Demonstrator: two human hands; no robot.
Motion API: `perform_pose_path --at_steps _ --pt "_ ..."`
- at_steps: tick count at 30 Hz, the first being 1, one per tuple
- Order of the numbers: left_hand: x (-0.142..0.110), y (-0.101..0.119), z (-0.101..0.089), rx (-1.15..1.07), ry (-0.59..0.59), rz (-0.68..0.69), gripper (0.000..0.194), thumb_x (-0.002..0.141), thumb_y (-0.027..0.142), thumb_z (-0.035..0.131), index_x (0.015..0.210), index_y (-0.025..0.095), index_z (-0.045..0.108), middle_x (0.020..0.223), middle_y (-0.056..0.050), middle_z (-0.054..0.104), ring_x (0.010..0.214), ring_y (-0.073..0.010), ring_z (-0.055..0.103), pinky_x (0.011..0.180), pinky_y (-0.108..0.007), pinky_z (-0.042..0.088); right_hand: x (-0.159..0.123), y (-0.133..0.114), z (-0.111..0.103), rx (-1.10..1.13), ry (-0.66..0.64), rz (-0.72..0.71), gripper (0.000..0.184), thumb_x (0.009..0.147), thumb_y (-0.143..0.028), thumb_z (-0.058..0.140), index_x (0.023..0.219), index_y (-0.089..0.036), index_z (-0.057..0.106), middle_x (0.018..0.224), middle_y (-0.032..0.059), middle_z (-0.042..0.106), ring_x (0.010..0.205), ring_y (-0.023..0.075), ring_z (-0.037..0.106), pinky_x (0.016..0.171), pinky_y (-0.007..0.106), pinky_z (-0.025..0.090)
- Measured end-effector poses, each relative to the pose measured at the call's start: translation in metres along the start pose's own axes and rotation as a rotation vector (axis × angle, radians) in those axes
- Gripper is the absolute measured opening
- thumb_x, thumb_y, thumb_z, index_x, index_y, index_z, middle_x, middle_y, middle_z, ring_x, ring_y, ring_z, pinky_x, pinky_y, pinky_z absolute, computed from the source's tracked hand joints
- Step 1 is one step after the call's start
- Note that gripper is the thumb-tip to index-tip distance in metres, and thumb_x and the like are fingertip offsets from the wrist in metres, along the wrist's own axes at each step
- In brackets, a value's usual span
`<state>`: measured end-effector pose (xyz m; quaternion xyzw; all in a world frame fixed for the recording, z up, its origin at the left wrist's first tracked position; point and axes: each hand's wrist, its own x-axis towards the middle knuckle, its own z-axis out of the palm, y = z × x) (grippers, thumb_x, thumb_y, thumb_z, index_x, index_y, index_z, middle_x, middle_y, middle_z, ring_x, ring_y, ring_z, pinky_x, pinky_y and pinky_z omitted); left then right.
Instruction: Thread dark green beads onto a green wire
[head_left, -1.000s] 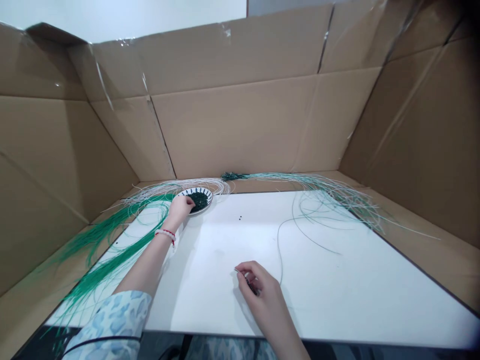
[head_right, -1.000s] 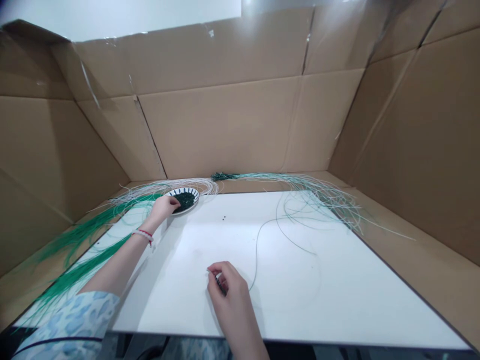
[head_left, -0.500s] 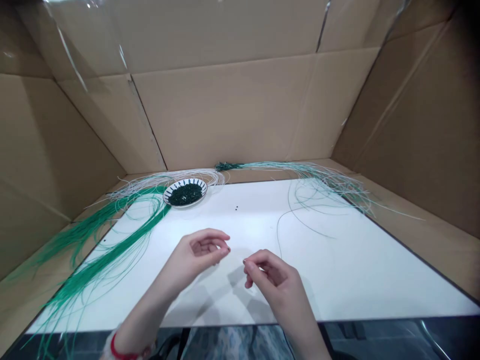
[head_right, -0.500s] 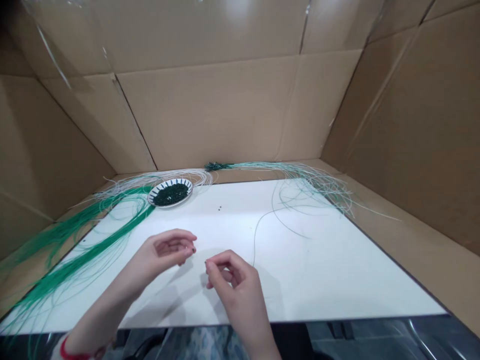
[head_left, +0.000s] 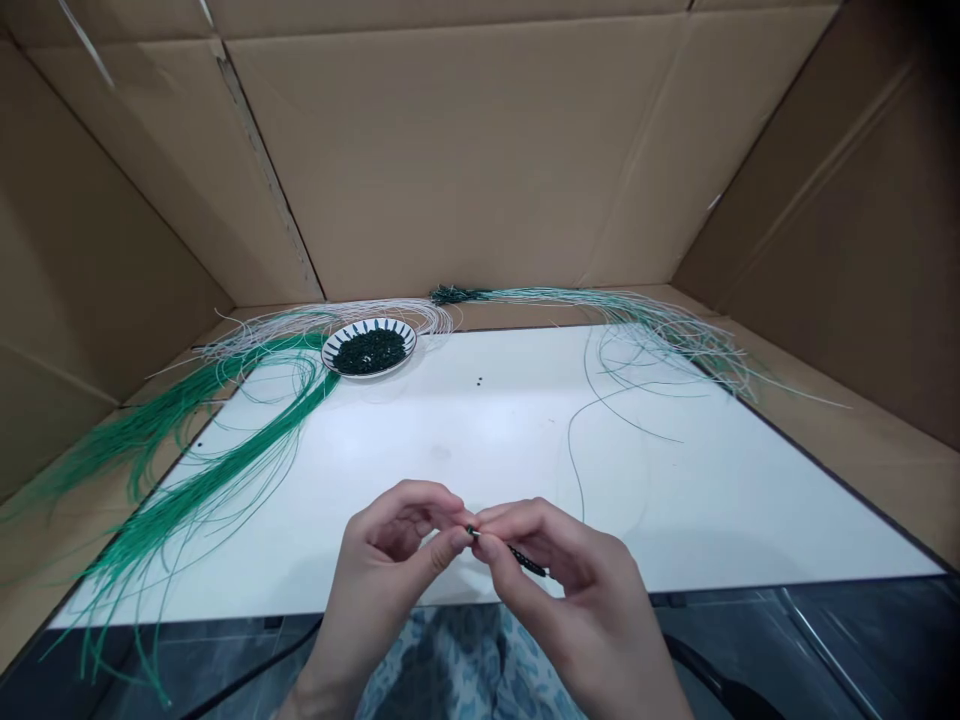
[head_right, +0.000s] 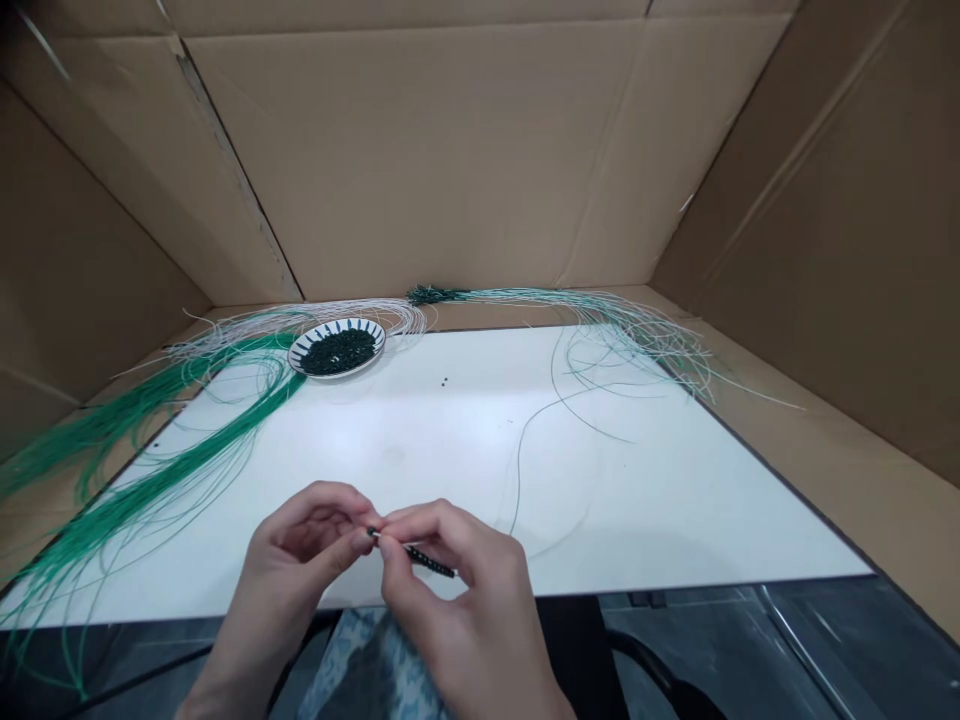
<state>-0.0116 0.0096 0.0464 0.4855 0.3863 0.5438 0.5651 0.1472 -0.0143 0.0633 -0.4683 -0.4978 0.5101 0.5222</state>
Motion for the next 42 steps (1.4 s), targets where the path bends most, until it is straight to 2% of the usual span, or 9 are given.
perform_pose_path --at_steps 8,15,18,23,28,42 --pt "0.001 0.01 -0.006 0.073 0.009 0.111 0.022 0.078 0.006 0.081 0.083 0.028 0.08 0.079 0.004 0.077 0.073 -0.0098 0.069 0.064 -0.012 0.054 -0.002 -0.01 0.012 -0.053 0.042 0.022 0.01 0.082 -0.029 0.072 0.074 -0.024 0.073 0.093 0.0041 0.08 0.09 0.0205 0.075 0.082 0.027 0.058" --pt "0.0 0.012 -0.015 0.09 -0.114 0.26 0.03 0.083 0.001 0.075 0.093 0.029 0.079 0.081 0.003 0.077 0.074 -0.0115 0.067 0.07 -0.018 0.055 0.001 -0.019 0.01 -0.02 -0.106 0.116 0.015 0.084 -0.032 0.072 0.074 -0.022 0.073 0.086 0.0031 0.079 0.08 0.0175 0.073 0.075 0.024 0.058" --pt "-0.001 0.013 -0.018 0.111 -0.128 0.256 0.032 0.084 0.001 0.073 0.094 0.031 0.078 0.082 0.005 0.077 0.075 -0.0103 0.066 0.07 -0.017 0.054 0.001 -0.023 0.013 -0.005 -0.087 0.16 0.017 0.083 -0.034 0.073 0.074 -0.02 0.072 0.082 0.0025 0.076 0.08 0.0171 0.072 0.076 0.023 0.056" --pt "0.0 0.013 -0.021 0.159 -0.164 0.207 0.034 0.083 0.002 0.075 0.097 0.033 0.078 0.084 0.007 0.076 0.075 -0.0092 0.065 0.073 -0.016 0.053 0.0 -0.024 0.015 -0.042 -0.072 0.137 0.018 0.084 -0.034 0.071 0.073 -0.02 0.07 0.076 0.0009 0.074 0.077 0.0159 0.07 0.075 0.022 0.055" --pt "0.001 0.013 -0.023 0.197 -0.158 0.209 0.033 0.083 0.002 0.074 0.096 0.032 0.077 0.084 0.007 0.076 0.077 -0.0095 0.064 0.073 -0.016 0.052 0.0 -0.022 0.015 -0.093 -0.074 0.119 0.017 0.086 -0.034 0.069 0.076 -0.02 0.071 0.082 0.0024 0.077 0.081 0.0167 0.072 0.077 0.023 0.054" --pt "0.0 0.015 -0.024 0.188 -0.18 0.176 0.022 0.082 0.006 0.077 0.092 0.027 0.076 0.081 0.004 0.075 0.072 -0.0118 0.063 0.069 -0.02 0.053 -0.001 -0.02 0.015 -0.019 -0.086 0.171 0.017 0.085 -0.035 0.071 0.077 -0.019 0.071 0.075 0.0012 0.075 0.076 0.0151 0.071 0.075 0.022 0.054"
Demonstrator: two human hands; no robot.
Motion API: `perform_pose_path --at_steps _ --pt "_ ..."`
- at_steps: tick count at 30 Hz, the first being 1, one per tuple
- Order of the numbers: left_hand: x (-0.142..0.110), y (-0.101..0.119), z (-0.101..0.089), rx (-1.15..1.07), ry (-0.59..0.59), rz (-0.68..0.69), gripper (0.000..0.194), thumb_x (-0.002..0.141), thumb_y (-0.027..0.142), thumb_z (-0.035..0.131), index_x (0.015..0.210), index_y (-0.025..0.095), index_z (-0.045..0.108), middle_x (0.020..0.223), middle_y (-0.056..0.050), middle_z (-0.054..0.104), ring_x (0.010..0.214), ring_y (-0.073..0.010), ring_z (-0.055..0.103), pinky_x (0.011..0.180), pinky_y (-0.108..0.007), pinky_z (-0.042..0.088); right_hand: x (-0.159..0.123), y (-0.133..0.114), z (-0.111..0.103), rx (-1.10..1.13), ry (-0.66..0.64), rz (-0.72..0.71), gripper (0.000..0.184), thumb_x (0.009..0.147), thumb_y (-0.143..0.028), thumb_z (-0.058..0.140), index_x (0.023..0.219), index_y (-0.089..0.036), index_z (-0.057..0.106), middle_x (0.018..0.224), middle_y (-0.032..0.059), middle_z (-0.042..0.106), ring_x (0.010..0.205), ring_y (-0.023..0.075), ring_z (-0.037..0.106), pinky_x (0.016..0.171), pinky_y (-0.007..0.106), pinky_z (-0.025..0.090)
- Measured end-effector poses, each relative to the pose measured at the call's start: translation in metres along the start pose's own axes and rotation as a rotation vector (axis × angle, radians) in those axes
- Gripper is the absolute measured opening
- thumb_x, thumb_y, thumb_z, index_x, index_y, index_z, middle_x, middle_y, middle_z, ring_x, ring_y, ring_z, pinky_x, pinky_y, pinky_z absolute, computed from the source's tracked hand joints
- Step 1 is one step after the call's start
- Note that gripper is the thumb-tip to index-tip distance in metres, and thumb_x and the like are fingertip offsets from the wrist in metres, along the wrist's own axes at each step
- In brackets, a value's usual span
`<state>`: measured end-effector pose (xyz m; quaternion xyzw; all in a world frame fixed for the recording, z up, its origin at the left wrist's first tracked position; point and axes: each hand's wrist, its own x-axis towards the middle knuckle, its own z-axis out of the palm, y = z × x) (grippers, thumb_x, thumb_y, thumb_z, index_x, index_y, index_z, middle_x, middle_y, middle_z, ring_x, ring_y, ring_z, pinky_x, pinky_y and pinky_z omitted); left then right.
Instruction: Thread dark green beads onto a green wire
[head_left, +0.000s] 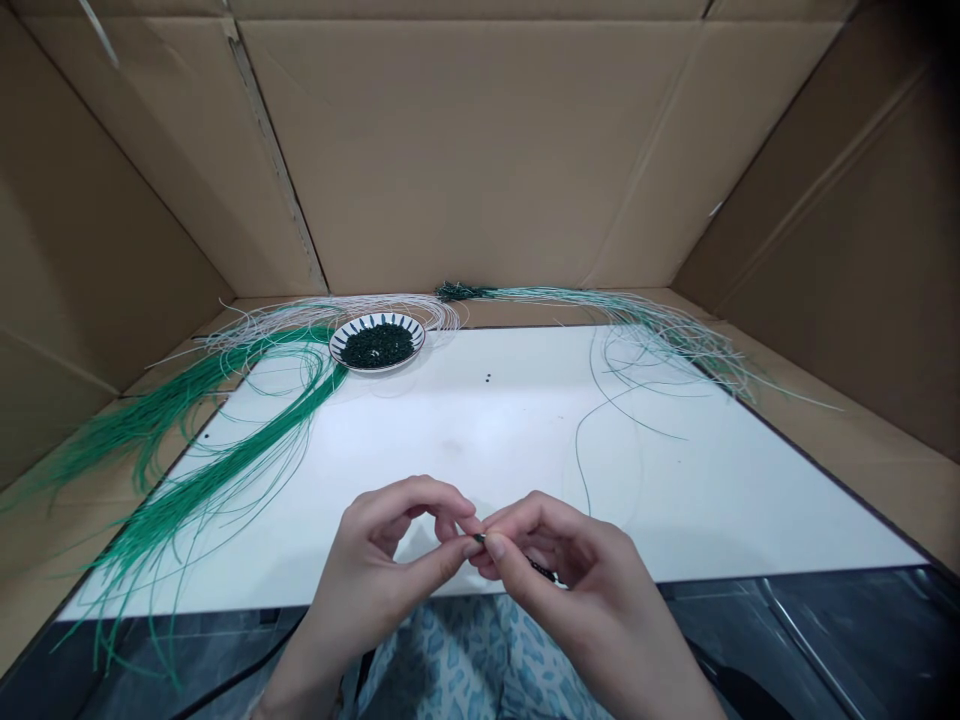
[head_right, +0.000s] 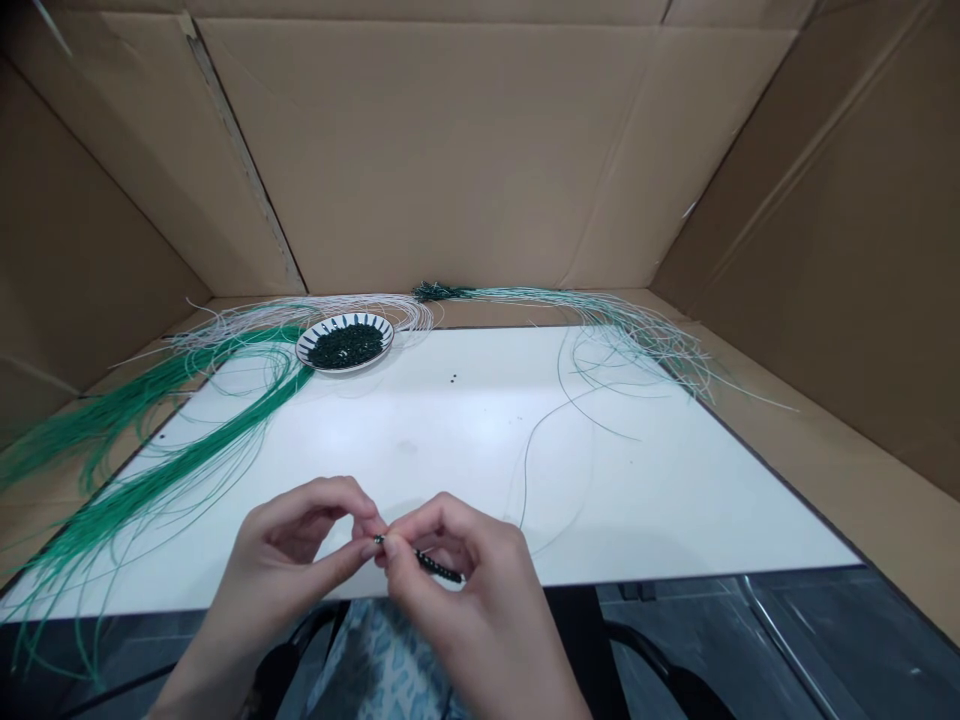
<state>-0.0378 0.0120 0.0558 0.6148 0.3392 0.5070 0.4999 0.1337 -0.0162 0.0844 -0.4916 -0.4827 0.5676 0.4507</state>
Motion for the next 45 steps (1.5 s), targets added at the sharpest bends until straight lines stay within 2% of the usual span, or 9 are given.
perform_pose_path --at_steps 5,12,17,22,25,28,32,36,45 --pt "0.0 0.001 -0.001 0.049 -0.012 0.022 0.022 0.082 0.006 0.076 0.089 0.026 0.075 0.08 0.004 0.075 0.072 -0.0124 0.062 0.069 -0.022 0.052 0.0 0.0 0.0 -0.046 -0.001 -0.006 0.015 0.084 -0.032 0.071 0.075 -0.019 0.071 0.074 0.0004 0.074 0.073 0.0142 0.069 0.072 0.021 0.053" --pt "-0.001 0.003 -0.003 0.275 -0.035 0.119 0.026 0.085 0.002 0.07 0.091 0.028 0.073 0.081 0.005 0.071 0.073 -0.0115 0.062 0.07 -0.022 0.05 0.001 0.001 -0.006 -0.098 -0.005 0.012 0.009 0.082 -0.028 0.074 0.077 -0.022 0.079 0.074 -0.0008 0.076 0.076 0.0151 0.07 0.071 0.019 0.052" --pt "-0.002 0.009 0.0 0.386 -0.07 0.236 0.026 0.086 0.001 0.067 0.097 0.025 0.07 0.084 0.003 0.072 0.076 -0.012 0.065 0.07 -0.022 0.052 0.002 0.003 -0.01 -0.034 0.013 0.093 0.01 0.08 -0.031 0.078 0.075 -0.024 0.084 0.07 -0.0004 0.077 0.071 0.0148 0.068 0.067 0.02 0.051" --pt "-0.002 0.005 0.011 0.495 -0.028 0.299 0.027 0.088 0.002 0.065 0.099 0.026 0.068 0.083 0.004 0.072 0.076 -0.0123 0.065 0.07 -0.022 0.051 0.007 0.008 -0.012 0.047 0.078 0.117 0.006 0.071 -0.03 0.085 0.072 -0.025 0.085 0.065 0.0003 0.076 0.066 0.0153 0.067 0.065 0.022 0.053" --pt "-0.001 -0.001 0.015 0.507 0.02 0.24 0.032 0.088 0.004 0.067 0.108 0.029 0.067 0.089 0.004 0.072 0.08 -0.0124 0.066 0.074 -0.022 0.051 0.011 0.012 -0.014 0.048 0.136 0.094 0.009 0.07 -0.033 0.086 0.072 -0.024 0.085 0.065 0.0015 0.077 0.065 0.0162 0.067 0.064 0.024 0.054" --pt "-0.001 -0.004 0.016 0.436 0.035 0.084 0.041 0.086 0.007 0.069 0.119 0.03 0.062 0.095 0.003 0.066 0.08 -0.0133 0.064 0.077 -0.024 0.051 0.014 0.013 -0.014 0.073 0.158 0.087 0.015 0.067 -0.036 0.089 0.072 -0.023 0.085 0.064 0.0024 0.078 0.064 0.0168 0.068 0.063 0.025 0.056" --pt "0.0 0.0 0.015 0.309 -0.034 -0.067 0.012 0.093 0.014 0.06 0.088 0.024 0.063 0.085 0.002 0.06 0.076 -0.0135 0.058 0.071 -0.025 0.046 0.016 0.015 -0.013 0.101 0.148 0.092 0.015 0.064 -0.035 0.092 0.071 -0.024 0.085 0.063 0.0008 0.077 0.062 0.015 0.069 0.062 0.022 0.055" --pt "0.002 0.002 0.015 0.273 -0.04 -0.089 0.017 0.096 0.017 0.057 0.082 0.023 0.062 0.081 0.002 0.059 0.076 -0.0136 0.056 0.07 -0.025 0.043 0.016 0.017 -0.012 0.083 0.118 0.088 0.015 0.063 -0.033 0.092 0.073 -0.024 0.086 0.064 0.0004 0.076 0.062 0.0164 0.07 0.062 0.024 0.056" --pt "0.004 -0.002 0.016 0.199 0.019 -0.09 0.016 0.093 0.014 0.054 0.079 0.022 0.057 0.08 0.001 0.055 0.075 -0.015 0.052 0.068 -0.026 0.042 0.016 0.014 -0.012 -0.092 0.04 -0.013 0.018 0.079 -0.036 0.079 0.076 -0.02 0.073 0.075 0.001 0.072 0.075 0.0177 0.067 0.071 0.025 0.052"
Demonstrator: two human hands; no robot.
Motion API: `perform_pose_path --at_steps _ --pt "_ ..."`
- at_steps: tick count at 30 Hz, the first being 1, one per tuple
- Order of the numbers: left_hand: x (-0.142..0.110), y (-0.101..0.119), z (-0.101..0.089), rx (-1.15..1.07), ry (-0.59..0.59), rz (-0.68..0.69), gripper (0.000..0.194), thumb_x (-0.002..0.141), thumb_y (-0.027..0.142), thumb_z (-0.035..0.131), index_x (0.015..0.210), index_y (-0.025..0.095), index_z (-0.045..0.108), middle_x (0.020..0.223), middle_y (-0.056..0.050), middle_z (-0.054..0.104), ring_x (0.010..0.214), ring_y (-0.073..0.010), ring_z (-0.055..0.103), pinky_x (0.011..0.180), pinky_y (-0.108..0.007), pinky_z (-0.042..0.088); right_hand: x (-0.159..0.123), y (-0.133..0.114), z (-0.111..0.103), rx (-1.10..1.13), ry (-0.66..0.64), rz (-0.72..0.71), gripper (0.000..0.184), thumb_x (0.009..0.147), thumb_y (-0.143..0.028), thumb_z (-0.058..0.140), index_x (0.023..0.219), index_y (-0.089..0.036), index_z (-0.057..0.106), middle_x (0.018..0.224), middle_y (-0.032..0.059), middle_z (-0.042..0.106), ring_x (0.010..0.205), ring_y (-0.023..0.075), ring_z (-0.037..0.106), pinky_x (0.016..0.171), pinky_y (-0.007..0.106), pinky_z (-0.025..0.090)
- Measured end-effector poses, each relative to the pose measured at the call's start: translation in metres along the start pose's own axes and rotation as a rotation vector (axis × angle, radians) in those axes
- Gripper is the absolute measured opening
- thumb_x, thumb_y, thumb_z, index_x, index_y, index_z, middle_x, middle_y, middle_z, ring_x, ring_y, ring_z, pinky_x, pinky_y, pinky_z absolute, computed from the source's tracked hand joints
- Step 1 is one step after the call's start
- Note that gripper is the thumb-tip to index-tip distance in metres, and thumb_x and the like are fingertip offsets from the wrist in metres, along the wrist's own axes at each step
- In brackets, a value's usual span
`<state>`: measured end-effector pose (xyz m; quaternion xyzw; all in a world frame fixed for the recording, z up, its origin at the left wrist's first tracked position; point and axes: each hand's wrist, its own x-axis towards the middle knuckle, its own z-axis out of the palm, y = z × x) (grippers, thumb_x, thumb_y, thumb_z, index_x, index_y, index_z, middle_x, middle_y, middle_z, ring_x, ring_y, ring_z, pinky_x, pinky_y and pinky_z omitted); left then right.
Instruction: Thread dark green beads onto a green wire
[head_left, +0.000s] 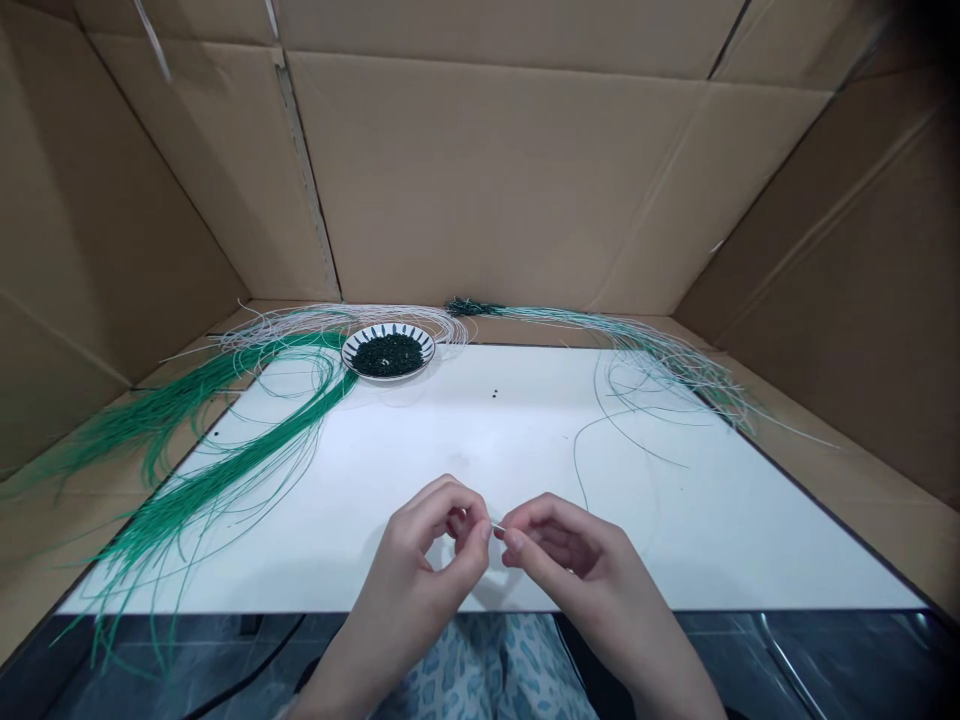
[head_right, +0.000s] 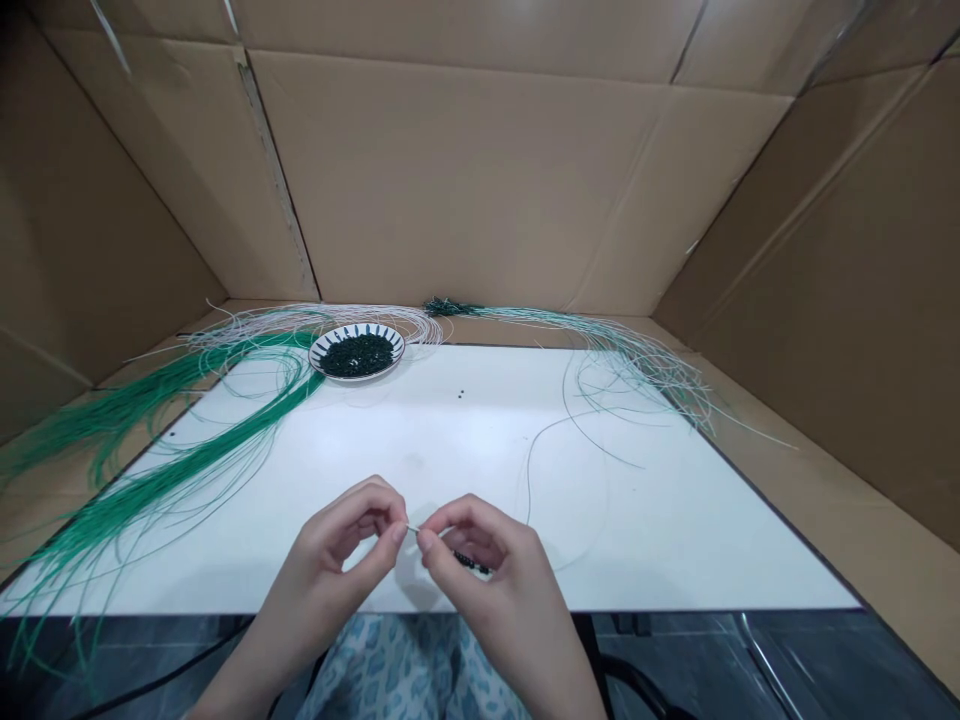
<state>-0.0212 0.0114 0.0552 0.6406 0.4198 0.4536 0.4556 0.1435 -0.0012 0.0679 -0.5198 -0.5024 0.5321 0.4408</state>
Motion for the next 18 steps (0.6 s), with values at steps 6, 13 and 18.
perform_pose_path --at_steps 6,13,18 --pt "0.0 -0.001 0.001 0.065 0.003 0.0 0.015 0.091 0.018 0.054 0.077 0.021 0.058 0.078 0.0 0.057 0.074 -0.0153 0.055 0.068 -0.025 0.046 0.002 0.007 0.001 0.013 -0.05 -0.036 0.015 0.083 -0.037 0.075 0.083 -0.022 0.076 0.082 0.0015 0.074 0.08 0.0184 0.068 0.078 0.028 0.054" --pt "0.066 -0.014 0.007 0.47 -0.125 -0.018 0.013 0.096 0.025 0.057 0.095 0.018 0.068 0.096 -0.005 0.072 0.08 -0.0179 0.069 0.077 -0.03 0.056 0.028 0.037 -0.019 0.076 0.168 -0.108 0.022 0.08 -0.038 0.073 0.073 -0.02 0.064 0.069 -0.0019 0.061 0.059 0.0143 0.058 0.056 0.026 0.053" --pt "0.152 -0.05 0.03 0.791 0.032 -0.033 0.021 0.096 0.027 0.066 0.113 0.015 0.067 0.119 -0.009 0.068 0.107 -0.0259 0.067 0.093 -0.049 0.055 0.039 0.061 -0.029 0.105 0.29 -0.107 0.025 0.078 -0.04 0.074 0.071 -0.019 0.061 0.061 -0.0034 0.056 0.053 0.0135 0.054 0.052 0.026 0.052"
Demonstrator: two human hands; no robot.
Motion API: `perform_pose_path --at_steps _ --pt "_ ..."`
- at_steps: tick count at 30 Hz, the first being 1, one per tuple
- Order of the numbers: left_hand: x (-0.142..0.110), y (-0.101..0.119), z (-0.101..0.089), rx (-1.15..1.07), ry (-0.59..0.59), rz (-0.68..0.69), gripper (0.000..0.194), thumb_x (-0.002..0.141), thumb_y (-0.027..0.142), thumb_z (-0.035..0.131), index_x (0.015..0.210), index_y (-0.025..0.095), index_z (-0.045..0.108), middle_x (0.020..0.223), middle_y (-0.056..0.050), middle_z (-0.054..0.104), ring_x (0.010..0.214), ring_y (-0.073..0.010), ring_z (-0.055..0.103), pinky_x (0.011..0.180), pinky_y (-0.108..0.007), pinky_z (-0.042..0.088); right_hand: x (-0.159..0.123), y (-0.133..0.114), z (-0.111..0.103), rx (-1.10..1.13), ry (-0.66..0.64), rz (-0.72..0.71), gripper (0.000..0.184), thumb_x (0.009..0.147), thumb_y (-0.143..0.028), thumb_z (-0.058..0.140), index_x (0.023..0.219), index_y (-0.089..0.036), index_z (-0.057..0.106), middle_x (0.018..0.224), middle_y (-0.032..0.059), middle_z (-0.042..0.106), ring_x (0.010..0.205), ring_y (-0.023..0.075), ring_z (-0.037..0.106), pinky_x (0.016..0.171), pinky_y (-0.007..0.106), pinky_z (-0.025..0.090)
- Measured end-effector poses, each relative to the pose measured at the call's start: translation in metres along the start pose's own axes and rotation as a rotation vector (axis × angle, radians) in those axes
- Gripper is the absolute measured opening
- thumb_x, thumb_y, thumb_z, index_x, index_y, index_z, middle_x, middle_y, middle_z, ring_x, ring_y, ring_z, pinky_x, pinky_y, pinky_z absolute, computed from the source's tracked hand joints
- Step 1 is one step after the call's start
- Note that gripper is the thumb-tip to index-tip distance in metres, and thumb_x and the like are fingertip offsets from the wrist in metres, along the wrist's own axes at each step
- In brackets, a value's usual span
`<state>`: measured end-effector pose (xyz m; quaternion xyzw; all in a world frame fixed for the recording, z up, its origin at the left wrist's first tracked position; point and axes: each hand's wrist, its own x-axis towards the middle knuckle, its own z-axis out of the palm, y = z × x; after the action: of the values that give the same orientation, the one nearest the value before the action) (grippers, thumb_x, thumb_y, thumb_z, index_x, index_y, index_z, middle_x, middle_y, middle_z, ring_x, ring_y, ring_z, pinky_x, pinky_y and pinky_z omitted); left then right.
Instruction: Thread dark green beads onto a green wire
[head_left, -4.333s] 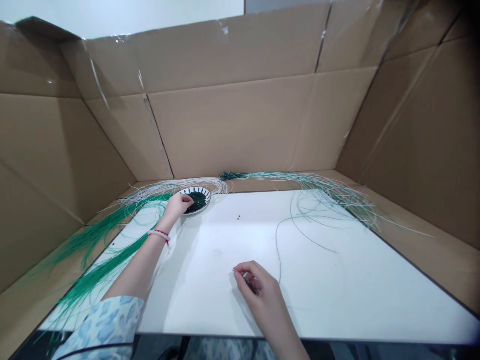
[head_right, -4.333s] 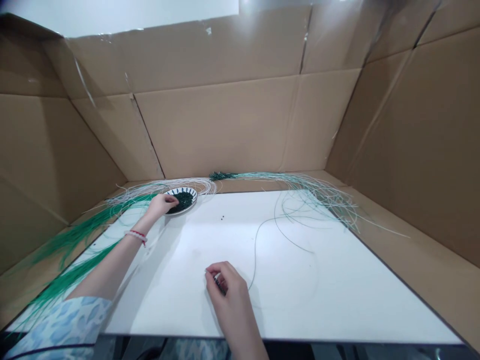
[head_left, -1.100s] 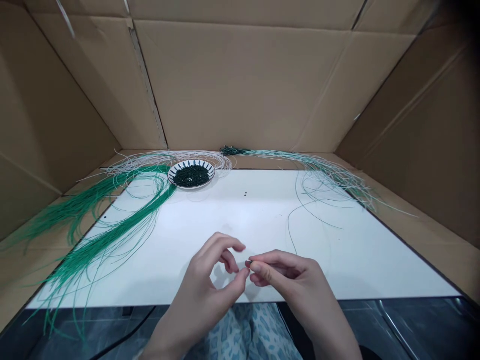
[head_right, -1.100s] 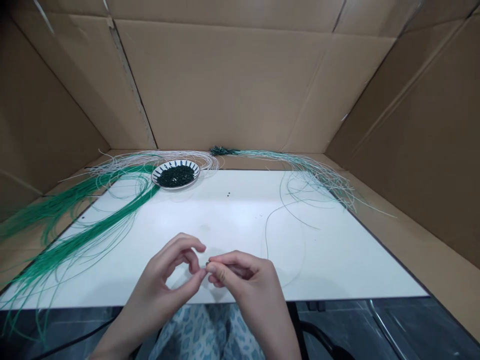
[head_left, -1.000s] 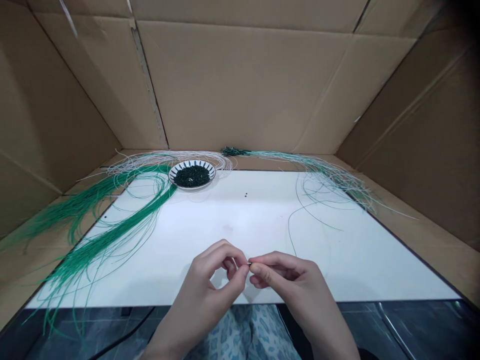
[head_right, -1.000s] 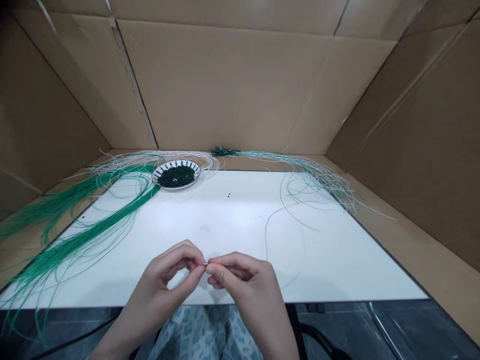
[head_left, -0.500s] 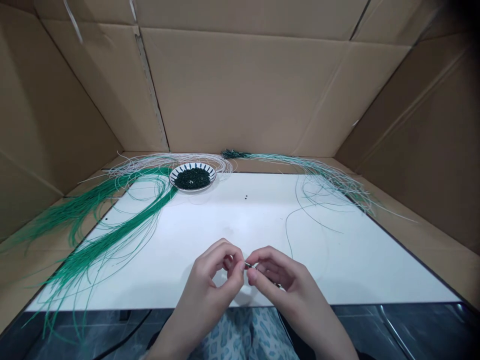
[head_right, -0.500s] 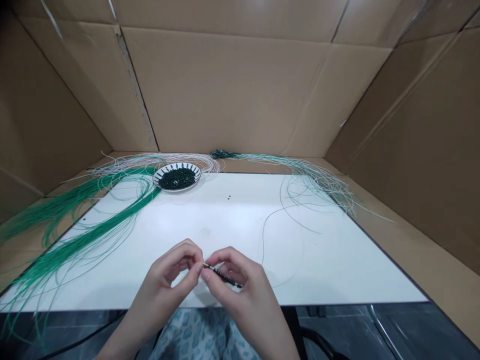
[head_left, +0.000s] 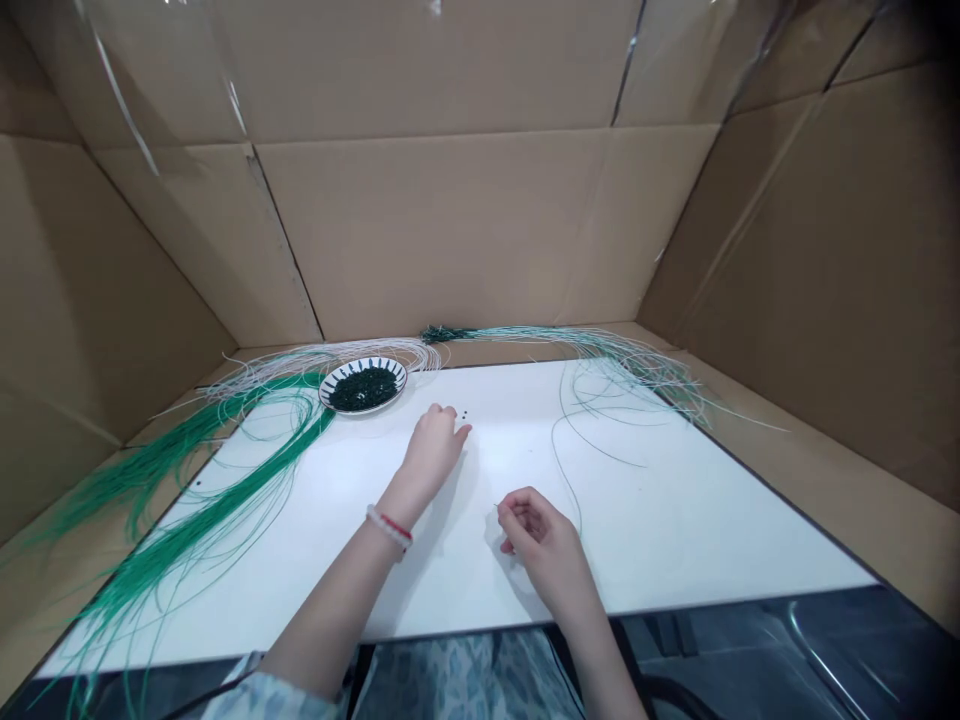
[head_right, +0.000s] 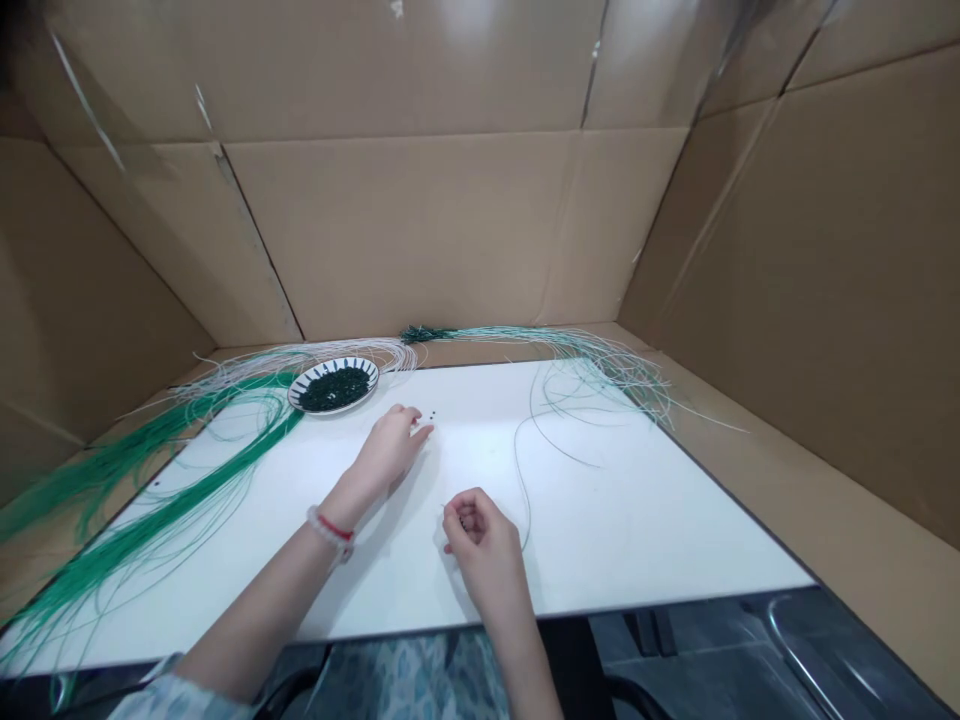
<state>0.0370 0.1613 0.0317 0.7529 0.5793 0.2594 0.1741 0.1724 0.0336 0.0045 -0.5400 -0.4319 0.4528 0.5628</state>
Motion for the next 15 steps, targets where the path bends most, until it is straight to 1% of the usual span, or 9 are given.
perform_pose_path --at_steps 1,3,6,10,15 --pt "0.012 -0.001 0.008 0.035 0.021 -0.002 0.025 0.096 0.028 0.066 0.117 0.015 0.066 0.123 -0.01 0.067 0.109 -0.0266 0.066 0.093 -0.05 0.055 0.0 0.003 0.0 0.007 0.015 -0.005 0.026 0.077 -0.041 0.074 0.071 -0.019 0.061 0.061 -0.0035 0.056 0.053 0.0135 0.053 0.052 0.026 0.052" --pt "0.027 -0.001 0.022 0.082 0.044 -0.001 0.028 0.096 0.029 0.066 0.121 0.016 0.065 0.125 -0.01 0.066 0.109 -0.0266 0.067 0.092 -0.049 0.056 0.0 0.006 -0.001 0.022 0.032 -0.013 0.027 0.077 -0.042 0.074 0.07 -0.019 0.061 0.061 -0.0031 0.056 0.052 0.0136 0.053 0.05 0.026 0.053" --pt "0.034 -0.004 0.034 0.104 0.058 0.012 0.027 0.097 0.03 0.065 0.12 0.016 0.065 0.122 -0.01 0.068 0.105 -0.0254 0.068 0.09 -0.048 0.058 0.0 0.009 -0.001 0.038 0.029 -0.017 0.026 0.077 -0.042 0.073 0.069 -0.019 0.063 0.061 -0.0024 0.056 0.053 0.0143 0.055 0.049 0.026 0.053" --pt "0.034 -0.009 0.035 0.083 0.064 0.021 0.026 0.098 0.031 0.064 0.119 0.016 0.066 0.121 -0.009 0.068 0.103 -0.0243 0.068 0.088 -0.046 0.058 0.0 0.011 -0.001 0.054 0.023 -0.016 0.024 0.078 -0.041 0.072 0.07 -0.02 0.063 0.06 -0.0021 0.055 0.054 0.0147 0.054 0.049 0.025 0.053" --pt "0.037 -0.009 0.029 0.005 0.038 0.021 0.027 0.098 0.031 0.064 0.12 0.016 0.065 0.122 -0.01 0.068 0.104 -0.025 0.068 0.089 -0.047 0.058 -0.002 0.01 -0.002 0.082 0.002 -0.013 0.022 0.079 -0.036 0.073 0.07 -0.019 0.063 0.06 -0.0026 0.055 0.054 0.0137 0.053 0.049 0.024 0.052"
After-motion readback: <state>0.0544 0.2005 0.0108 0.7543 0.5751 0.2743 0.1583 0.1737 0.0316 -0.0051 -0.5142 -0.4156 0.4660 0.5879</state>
